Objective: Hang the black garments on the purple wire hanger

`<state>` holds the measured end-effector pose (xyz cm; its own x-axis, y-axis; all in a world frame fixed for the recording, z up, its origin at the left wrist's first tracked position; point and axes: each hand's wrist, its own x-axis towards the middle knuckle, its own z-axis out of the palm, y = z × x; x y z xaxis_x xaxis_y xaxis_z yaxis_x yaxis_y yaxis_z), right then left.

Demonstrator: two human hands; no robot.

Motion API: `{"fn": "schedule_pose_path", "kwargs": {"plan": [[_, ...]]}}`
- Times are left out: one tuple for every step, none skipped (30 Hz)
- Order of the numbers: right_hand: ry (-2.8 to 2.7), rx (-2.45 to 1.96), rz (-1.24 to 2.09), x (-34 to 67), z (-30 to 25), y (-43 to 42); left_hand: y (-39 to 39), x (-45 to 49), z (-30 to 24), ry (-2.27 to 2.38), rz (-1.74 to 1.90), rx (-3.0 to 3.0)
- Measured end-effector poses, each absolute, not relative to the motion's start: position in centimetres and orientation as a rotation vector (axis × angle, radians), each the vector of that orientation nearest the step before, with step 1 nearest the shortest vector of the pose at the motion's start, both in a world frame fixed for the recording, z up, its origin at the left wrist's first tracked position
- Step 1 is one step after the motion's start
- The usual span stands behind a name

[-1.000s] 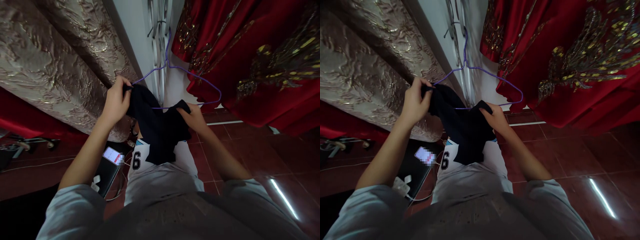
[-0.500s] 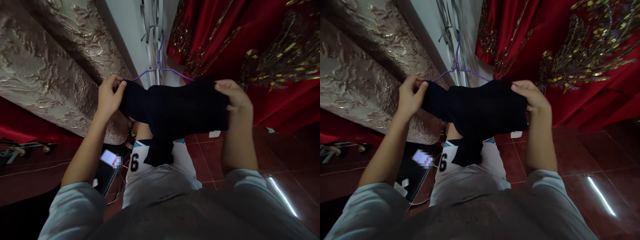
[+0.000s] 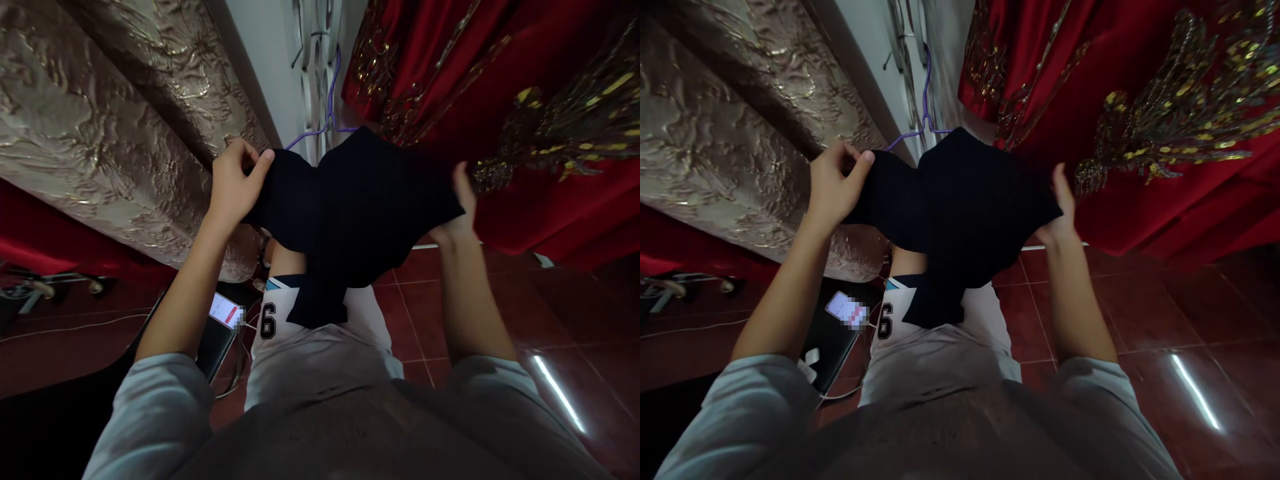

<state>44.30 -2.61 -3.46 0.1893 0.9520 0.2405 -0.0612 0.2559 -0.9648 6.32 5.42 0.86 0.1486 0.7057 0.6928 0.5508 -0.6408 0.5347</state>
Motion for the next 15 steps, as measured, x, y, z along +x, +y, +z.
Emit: {"fn": "schedule_pose_path", "kwargs": {"plan": [[-1.096, -1.041, 0.984, 44.6, -3.1, -3.1, 5.6, 6.6, 1.1, 1.249, 1.47, 2.267], [-1.075, -1.048, 1.028, 44.8, -2.5, -3.6, 5.7, 7.2, 1.4, 1.225, 1.442, 2.281], [-1.068, -1.062, 1.055, 44.8, -1.7, -4.2, 5.6, 7.9, 1.8, 1.18, 1.423, 2.303], [-1.076, -1.073, 1.052, 44.6, -1.0, -4.7, 5.3, 8.7, 2.2, 1.12, 1.41, 2.333], [-1.088, -1.071, 1.017, 44.4, -0.2, -5.3, 4.8, 9.6, 2.8, 1.053, 1.4, 2.369], [-1.098, -1.047, 0.981, 44.0, 0.4, -5.7, 4.2, 10.4, 3.3, 0.991, 1.391, 2.408], [-1.097, -1.012, 0.95, 43.6, 0.8, -6.1, 3.5, 11.1, 3.7, 0.94, 1.379, 2.445], [-1.077, -0.977, 0.92, 43.1, 1.0, -6.4, 2.8, 11.6, 4.1, 0.906, 1.365, 2.474], [-1.044, -0.947, 0.891, 42.6, 1.0, -6.5, 2.1, 12.0, 4.4, 0.89, 1.354, 2.491], [-1.009, -0.927, 0.874, 42.2, 0.9, -6.6, 1.4, 12.1, 4.6, 0.889, 1.351, 2.493], [-0.98, -0.916, 0.865, 41.8, 0.6, -6.6, 0.9, 12.1, 4.7, 0.9, 1.354, 2.482], [-0.956, -0.908, 0.857, 41.5, 0.3, -6.5, 0.5, 12.0, 4.7, 0.919, 1.363, 2.462], [-0.937, -0.904, 0.849, 41.3, -0.1, -6.2, 0.1, 11.7, 4.6, 0.941, 1.379, 2.438], [-0.917, -0.905, 0.842, 41.3, -0.4, -5.8, -0.2, 11.4, 4.5, 0.965, 1.397, 2.415], [-0.898, -0.91, 0.827, 41.4, -0.7, -5.3, -0.5, 10.9, 4.4, 0.987, 1.414, 2.397]]}}
